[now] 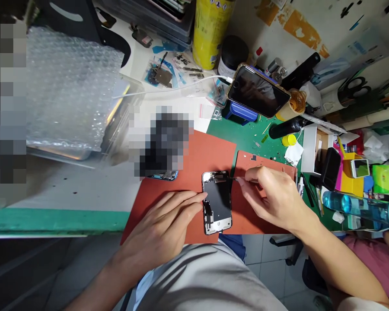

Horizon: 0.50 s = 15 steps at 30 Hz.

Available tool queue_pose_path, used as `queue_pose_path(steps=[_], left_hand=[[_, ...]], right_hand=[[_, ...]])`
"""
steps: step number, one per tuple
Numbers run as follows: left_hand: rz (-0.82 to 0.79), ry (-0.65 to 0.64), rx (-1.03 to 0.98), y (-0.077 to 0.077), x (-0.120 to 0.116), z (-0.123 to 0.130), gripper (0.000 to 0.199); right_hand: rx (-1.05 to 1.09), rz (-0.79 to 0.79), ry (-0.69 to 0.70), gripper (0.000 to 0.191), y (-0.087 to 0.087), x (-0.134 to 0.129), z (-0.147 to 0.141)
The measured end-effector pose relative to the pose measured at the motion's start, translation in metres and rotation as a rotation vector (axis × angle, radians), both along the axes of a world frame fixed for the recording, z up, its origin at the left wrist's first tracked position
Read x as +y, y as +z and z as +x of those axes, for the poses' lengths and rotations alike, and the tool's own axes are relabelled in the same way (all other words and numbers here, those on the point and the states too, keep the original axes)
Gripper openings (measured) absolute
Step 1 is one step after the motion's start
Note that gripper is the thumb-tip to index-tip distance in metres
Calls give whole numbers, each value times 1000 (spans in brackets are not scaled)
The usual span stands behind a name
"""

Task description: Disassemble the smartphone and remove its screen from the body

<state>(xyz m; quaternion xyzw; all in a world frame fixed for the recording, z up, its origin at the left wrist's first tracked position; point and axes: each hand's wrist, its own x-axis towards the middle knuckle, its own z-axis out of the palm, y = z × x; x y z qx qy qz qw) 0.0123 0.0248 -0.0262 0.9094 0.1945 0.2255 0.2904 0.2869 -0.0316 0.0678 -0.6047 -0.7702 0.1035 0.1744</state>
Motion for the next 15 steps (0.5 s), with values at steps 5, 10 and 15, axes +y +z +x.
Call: queue_pose_path(steps=[5, 10, 15], left_hand=[[-10, -10, -12, 0, 0, 0, 54], [-22, 11, -23, -1, -2, -3, 56], [8, 27, -37, -1, -2, -5, 58]], right_hand=[[-12, 39, -40, 13, -3, -2, 0], [-11, 32, -27, 13, -1, -2, -2], [2, 4, -35, 13, 1, -4, -2]])
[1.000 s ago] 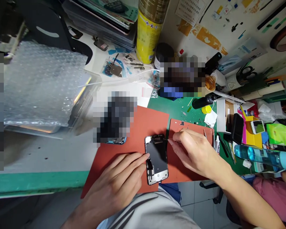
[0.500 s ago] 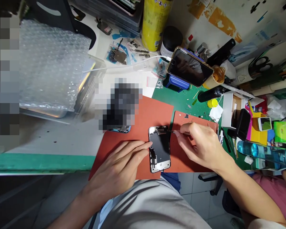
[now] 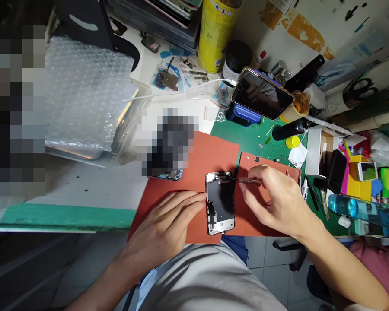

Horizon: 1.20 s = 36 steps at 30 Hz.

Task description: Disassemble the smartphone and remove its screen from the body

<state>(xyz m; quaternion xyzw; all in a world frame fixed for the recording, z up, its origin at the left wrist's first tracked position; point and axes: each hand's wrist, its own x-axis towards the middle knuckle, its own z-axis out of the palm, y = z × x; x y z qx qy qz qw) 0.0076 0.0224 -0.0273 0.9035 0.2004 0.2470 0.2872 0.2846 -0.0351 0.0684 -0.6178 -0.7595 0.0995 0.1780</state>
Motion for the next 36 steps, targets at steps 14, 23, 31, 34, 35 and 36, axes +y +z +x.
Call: queue_pose_path(steps=[14, 23, 31, 34, 35, 36], left_hand=[[-9, 13, 23, 2, 3, 3, 57], [-9, -9, 25, 4, 3, 3, 54], [-18, 14, 10, 1, 3, 3, 53], [-18, 24, 18, 0, 2, 2, 53], [-21, 26, 20, -1, 2, 2, 53], [-24, 28, 19, -1, 2, 2, 54]], right_hand=[[15, 36, -72, 12, -4, -1, -1], [42, 39, -77, 14, -6, -3, -3], [65, 63, -101, 17, -9, -8, -3], [81, 69, -120, 15, -9, -10, -4], [94, 68, -123, 15, -10, -10, -4], [108, 67, -130, 15, -10, -11, -5]])
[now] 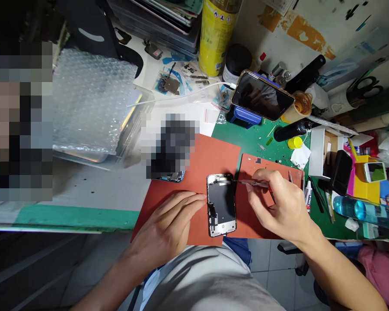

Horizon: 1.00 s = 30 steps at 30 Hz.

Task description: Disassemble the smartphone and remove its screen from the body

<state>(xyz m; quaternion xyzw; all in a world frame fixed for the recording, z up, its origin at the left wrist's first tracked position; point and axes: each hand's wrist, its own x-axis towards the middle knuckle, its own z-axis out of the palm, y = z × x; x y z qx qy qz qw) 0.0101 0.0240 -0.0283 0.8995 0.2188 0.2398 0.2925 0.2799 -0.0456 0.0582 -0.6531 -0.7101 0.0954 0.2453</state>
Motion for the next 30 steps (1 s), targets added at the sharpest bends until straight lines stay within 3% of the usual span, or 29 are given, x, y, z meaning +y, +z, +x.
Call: queue_pose_path(steps=[4, 7, 10, 13, 16, 20, 25, 28, 30], left_hand=[[-5, -2, -23, 1, -1, -1, 54], [-45, 22, -52, 8, 0, -1, 48], [-54, 88, -61, 20, 5, 5, 35], [-44, 104, -49, 32, 12, 20, 22], [-97, 74, -49, 37, 19, 40, 17], [-94, 60, -47, 37, 24, 62, 16], [-122, -34, -56, 41, 29, 70, 23], [-44, -81, -39, 40, 41, 71, 22], [18, -46, 44, 38, 53, 77, 21]], right_hand=[[45, 31, -79, 15, -5, -4, 0], [150, 43, -243, 13, -10, -12, 1], [414, 42, -505, 19, -17, -23, 2], [799, 22, -665, 26, -27, -31, 0], [1086, -5, -723, 31, -32, -34, -4], [1245, -33, -752, 36, -32, -35, -12], [1321, -63, -729, 36, -32, -35, -17], [1295, -27, -755, 37, -36, -39, -13], [1258, 27, -781, 38, -39, -44, -9]])
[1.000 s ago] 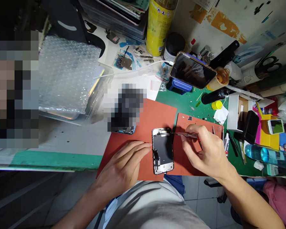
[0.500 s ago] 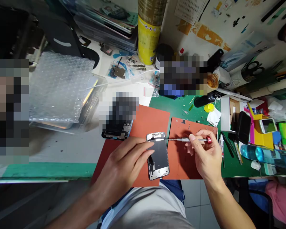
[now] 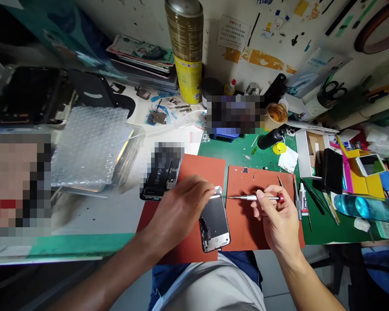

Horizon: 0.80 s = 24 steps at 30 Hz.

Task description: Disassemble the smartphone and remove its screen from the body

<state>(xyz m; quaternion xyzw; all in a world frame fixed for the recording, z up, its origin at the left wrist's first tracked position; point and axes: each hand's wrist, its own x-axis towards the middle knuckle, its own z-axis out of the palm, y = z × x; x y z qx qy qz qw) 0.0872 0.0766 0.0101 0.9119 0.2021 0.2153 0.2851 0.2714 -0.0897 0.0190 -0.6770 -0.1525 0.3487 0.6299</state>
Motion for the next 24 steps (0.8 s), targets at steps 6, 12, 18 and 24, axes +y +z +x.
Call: queue_pose_path(steps=[6, 12, 18, 24], left_hand=[[218, 92, 261, -11, 27, 34, 31], [260, 117, 265, -21, 28, 43, 38], [217, 120, 347, -23, 26, 47, 30], [112, 83, 355, -24, 31, 39, 25]], right_hand=[[-44, 19, -41, 37, -6, -14, 6], [-46, 16, -49, 36, -6, -19, 6], [-40, 21, -57, 34, -6, -19, 6], [-59, 30, -49, 31, -4, -21, 5]])
